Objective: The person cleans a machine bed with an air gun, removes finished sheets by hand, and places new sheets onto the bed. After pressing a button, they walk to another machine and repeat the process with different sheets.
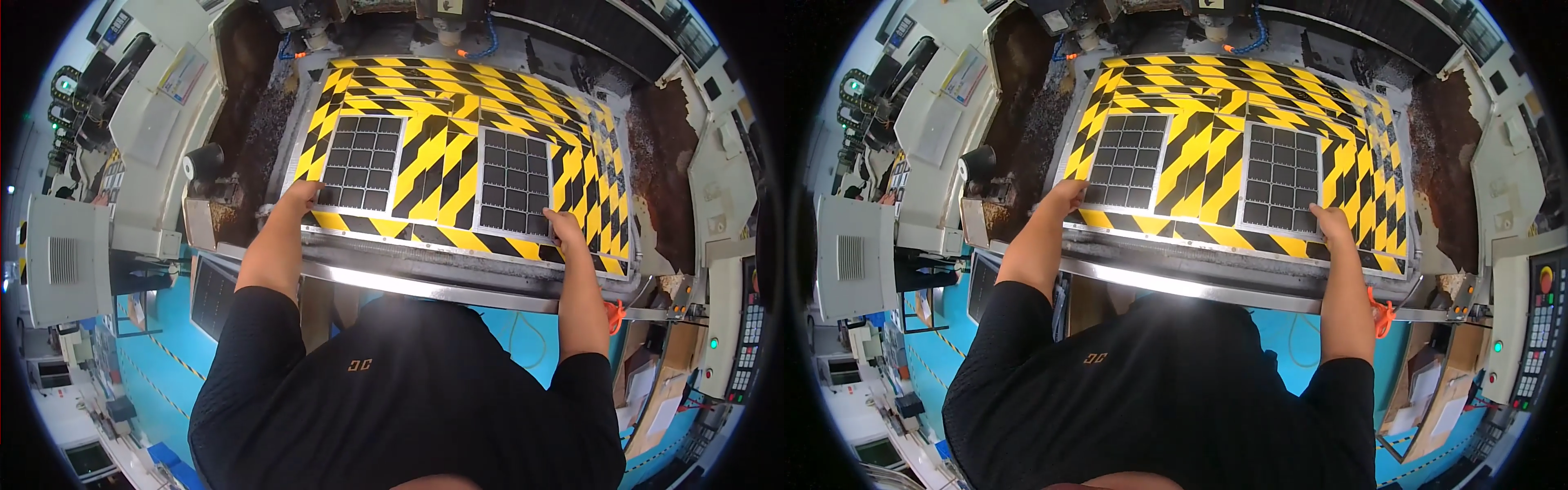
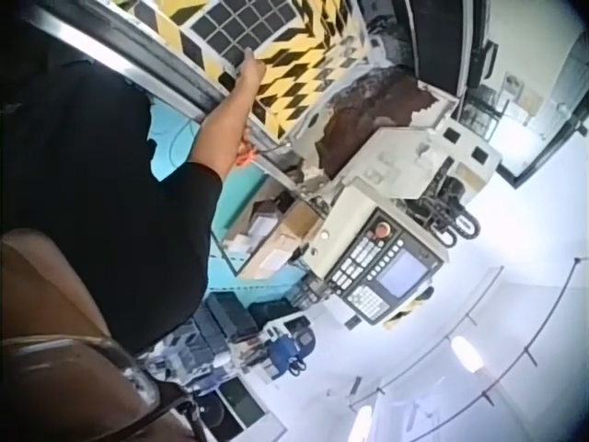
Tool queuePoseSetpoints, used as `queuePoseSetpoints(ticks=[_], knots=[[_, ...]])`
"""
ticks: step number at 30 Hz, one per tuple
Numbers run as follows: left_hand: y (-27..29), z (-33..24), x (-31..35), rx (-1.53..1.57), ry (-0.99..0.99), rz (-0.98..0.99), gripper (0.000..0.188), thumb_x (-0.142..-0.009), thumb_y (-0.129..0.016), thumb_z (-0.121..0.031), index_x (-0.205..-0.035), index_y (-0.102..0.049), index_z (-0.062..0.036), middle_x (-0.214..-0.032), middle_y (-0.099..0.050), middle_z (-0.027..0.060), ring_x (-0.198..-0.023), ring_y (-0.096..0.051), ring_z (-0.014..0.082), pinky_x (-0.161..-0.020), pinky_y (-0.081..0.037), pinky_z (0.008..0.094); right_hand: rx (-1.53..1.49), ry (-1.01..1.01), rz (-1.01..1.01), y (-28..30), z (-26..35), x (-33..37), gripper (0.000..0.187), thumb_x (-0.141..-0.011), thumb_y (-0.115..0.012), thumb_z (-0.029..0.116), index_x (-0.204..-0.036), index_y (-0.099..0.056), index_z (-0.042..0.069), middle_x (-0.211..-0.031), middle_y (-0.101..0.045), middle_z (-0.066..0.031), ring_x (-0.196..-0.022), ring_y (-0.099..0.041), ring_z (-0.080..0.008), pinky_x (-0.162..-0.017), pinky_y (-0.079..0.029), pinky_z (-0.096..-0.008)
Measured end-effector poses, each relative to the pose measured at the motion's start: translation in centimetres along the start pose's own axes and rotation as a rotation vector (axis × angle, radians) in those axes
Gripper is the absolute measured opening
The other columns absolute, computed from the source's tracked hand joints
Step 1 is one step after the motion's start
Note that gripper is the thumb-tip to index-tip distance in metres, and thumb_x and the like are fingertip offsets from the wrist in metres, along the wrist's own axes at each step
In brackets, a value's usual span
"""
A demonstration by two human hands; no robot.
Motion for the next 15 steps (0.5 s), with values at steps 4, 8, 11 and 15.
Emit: queuePoseSetpoints(ticks=[4, 8, 11, 15], knots=[[0.9, -1.2, -1.6, -0.075, -0.108, 0.017, 0.019, -0.086, -0.069, -0.017, -0.098, -0.062, -0.0036, -0.084, -0.063, 0.0053, -0.073, -0.062, 0.0195, -0.063, -0.049, 0.0354, -0.158, 0.108, -0.04, 0.1, 1.2, -0.5, 0.023, -0.091, -0.066, 0.026, -0.082, -0.057, 0.007, -0.066, -0.049, 0.0016, -0.052, -0.045, -0.0112, -0.044, -0.032, -0.0289], [-2.8, -6.0, 5.6, 0.381, -0.209, 0.588, 0.03, -0.088, -0.063, -0.007, -0.117, -0.06, -0.0058, -0.104, -0.067, 0.0076, -0.097, -0.066, 0.0218, -0.081, -0.055, 0.0395, -0.355, 0.121, 0.061, 0.9, 3.7, 2.0, 0.024, -0.092, -0.062, 0.02, -0.114, -0.063, 0.009, -0.079, -0.055, 0.0059, -0.062, -0.05, -0.0091, -0.047, -0.035, -0.0281], [-6.3, -11.2, 16.3, 0.492, -0.339, 0.794, 0.051, -0.088, -0.059, -0.001, -0.137, -0.048, -0.0091, -0.121, -0.063, 0.0067, -0.108, -0.063, 0.0202, -0.094, -0.053, 0.0402, -0.655, 0.164, 0.219, -0.6, 6.3, 5.3, 0.041, -0.092, -0.064, 0.018, -0.131, -0.055, 0.012, -0.098, -0.061, 0.0065, -0.083, -0.058, -0.0092, -0.061, -0.043, -0.0294], [-10.6, -11.0, 24.7, 0.711, -0.445, 0.996, 0.064, -0.093, -0.063, -0.011, -0.149, -0.034, -0.0101, -0.14, -0.053, 0.0081, -0.124, -0.056, 0.0213, -0.105, -0.047, 0.0382, -0.813, 0.181, 0.603, -8.7, 8.5, 8.4, 0.037, -0.09, -0.067, 0.012, -0.126, -0.06, 0.012, -0.11, -0.063, 0.004, -0.093, -0.06, -0.0073, -0.066, -0.049, -0.0263]])
Point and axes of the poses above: each hand's wrist, its own x-axis away from the middle knuckle, its own y-axis out of the back of the hand, z = x × y, the point moved 9 cm from there along -x, towards the middle knuckle
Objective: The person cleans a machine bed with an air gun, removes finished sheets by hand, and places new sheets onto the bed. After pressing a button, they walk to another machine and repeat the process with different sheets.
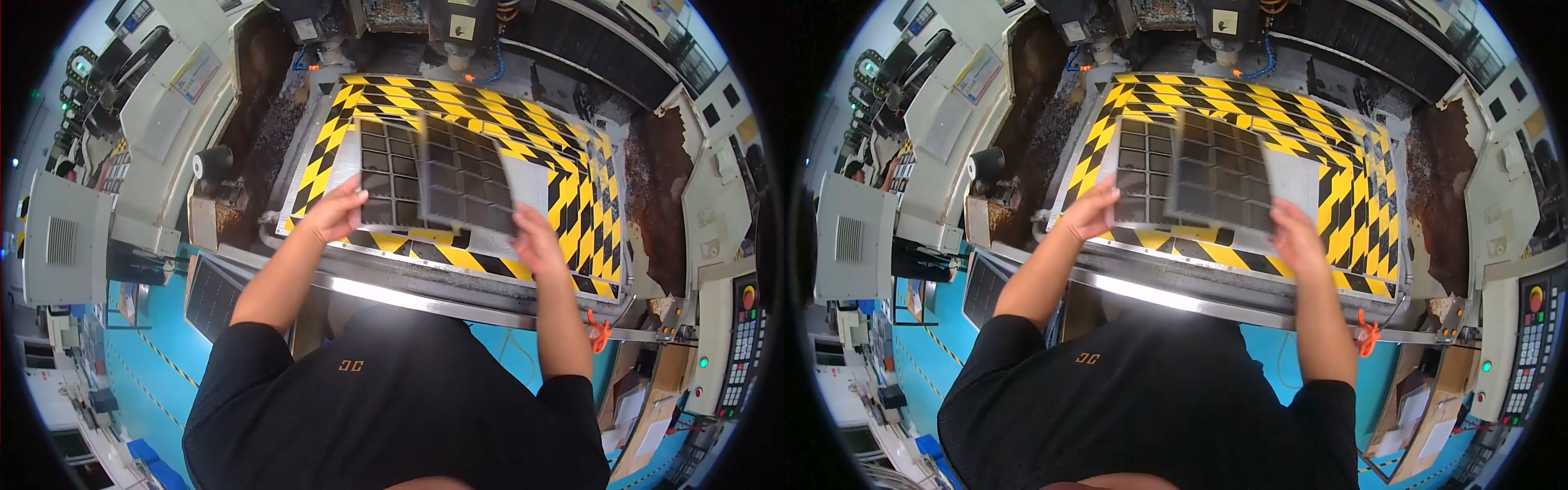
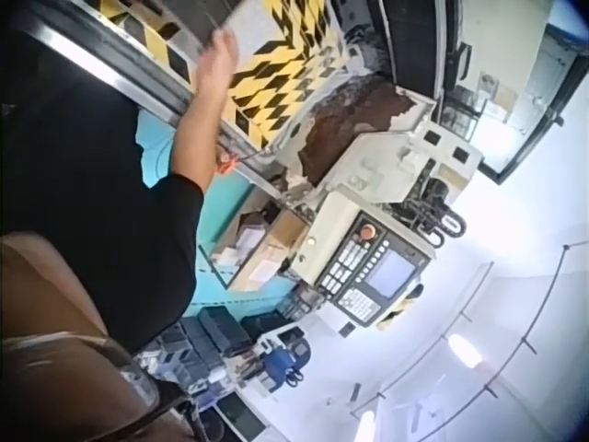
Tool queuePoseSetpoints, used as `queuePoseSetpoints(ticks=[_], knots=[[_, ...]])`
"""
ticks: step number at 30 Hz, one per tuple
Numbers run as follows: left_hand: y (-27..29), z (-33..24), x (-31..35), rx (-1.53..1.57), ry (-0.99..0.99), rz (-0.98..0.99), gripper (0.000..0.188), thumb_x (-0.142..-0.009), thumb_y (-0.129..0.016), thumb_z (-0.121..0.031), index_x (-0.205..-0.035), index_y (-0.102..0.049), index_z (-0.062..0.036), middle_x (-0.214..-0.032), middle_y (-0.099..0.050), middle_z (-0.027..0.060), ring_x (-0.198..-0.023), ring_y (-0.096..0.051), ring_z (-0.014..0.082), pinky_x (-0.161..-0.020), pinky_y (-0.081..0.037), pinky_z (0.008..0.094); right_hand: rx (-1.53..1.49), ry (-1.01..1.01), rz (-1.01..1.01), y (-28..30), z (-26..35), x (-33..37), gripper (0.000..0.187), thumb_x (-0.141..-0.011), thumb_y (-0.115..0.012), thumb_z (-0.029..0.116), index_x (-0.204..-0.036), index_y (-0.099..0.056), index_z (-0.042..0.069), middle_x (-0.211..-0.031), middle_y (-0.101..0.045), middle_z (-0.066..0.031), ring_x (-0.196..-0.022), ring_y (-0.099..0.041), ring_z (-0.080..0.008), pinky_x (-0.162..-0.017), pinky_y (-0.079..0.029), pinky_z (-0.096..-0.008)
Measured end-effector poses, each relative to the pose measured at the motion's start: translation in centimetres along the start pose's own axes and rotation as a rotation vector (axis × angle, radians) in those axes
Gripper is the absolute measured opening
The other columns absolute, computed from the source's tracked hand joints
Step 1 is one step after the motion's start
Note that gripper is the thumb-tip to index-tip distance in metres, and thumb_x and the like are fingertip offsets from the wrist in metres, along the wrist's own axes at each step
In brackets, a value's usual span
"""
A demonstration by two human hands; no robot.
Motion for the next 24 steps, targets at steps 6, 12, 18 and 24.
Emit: queuePoseSetpoints(ticks=[6, 12, 18, 24], knots=[[-3.2, 2.6, 6.3, 0.104, -0.108, -0.047, 0.074, -0.09, -0.065, -0.007, -0.153, -0.027, -0.0089, -0.143, -0.05, 0.0102, -0.128, -0.053, 0.0227, -0.108, -0.043, 0.0382, 0.496, -0.044, 0.183, -9.4, -7.9, -1.1, 0.034, -0.093, -0.061, 0.007, -0.127, -0.057, 0.0, -0.097, -0.061, -0.0004, -0.083, -0.056, -0.0086, -0.07, -0.046, -0.0225], [0.1, 2.3, 23.8, 0.11, -0.358, -0.442, 0.074, -0.08, -0.068, 0.001, -0.147, -0.038, -0.0055, -0.133, -0.058, 0.0111, -0.119, -0.058, 0.0226, -0.104, -0.045, 0.0385, 0.636, -0.042, 0.407, -18.1, -10.1, 4.1, 0.046, -0.097, -0.058, 0.013, -0.14, -0.048, -0.001, -0.111, -0.063, -0.0068, -0.089, -0.059, -0.0119, -0.075, -0.05, -0.0254], [2.0, 3.7, 52.0, -0.054, -0.753, -1.021, 0.075, -0.076, -0.07, -0.002, -0.145, -0.039, -0.0038, -0.135, -0.055, 0.0145, -0.125, -0.055, 0.0282, -0.104, -0.047, 0.0418, 0.703, -0.232, 0.882, -21.8, -15.9, 11.6, 0.042, -0.096, -0.058, 0.009, -0.137, -0.05, 0.0, -0.114, -0.064, -0.0086, -0.101, -0.061, -0.0145, -0.087, -0.05, -0.0278], [4.7, 12.4, 67.6, 0.032, -0.908, -1.202, 0.074, -0.079, -0.067, -0.003, -0.146, -0.036, -0.0043, -0.133, -0.056, 0.0136, -0.121, -0.057, 0.0292, -0.103, -0.047, 0.043, 1.041, -0.399, 0.883, -18.0, -24.5, 15.7, 0.042, -0.095, -0.062, 0.008, -0.134, -0.052, -0.003, -0.11, -0.064, -0.0066, -0.096, -0.059, -0.0109, -0.085, -0.049, -0.026]])
Point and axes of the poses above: each hand's wrist, its own x-axis away from the middle knuckle, its own y-axis out of the back of the hand, z = x × y, the point moved 9 cm from there along -x, towards the middle knuckle
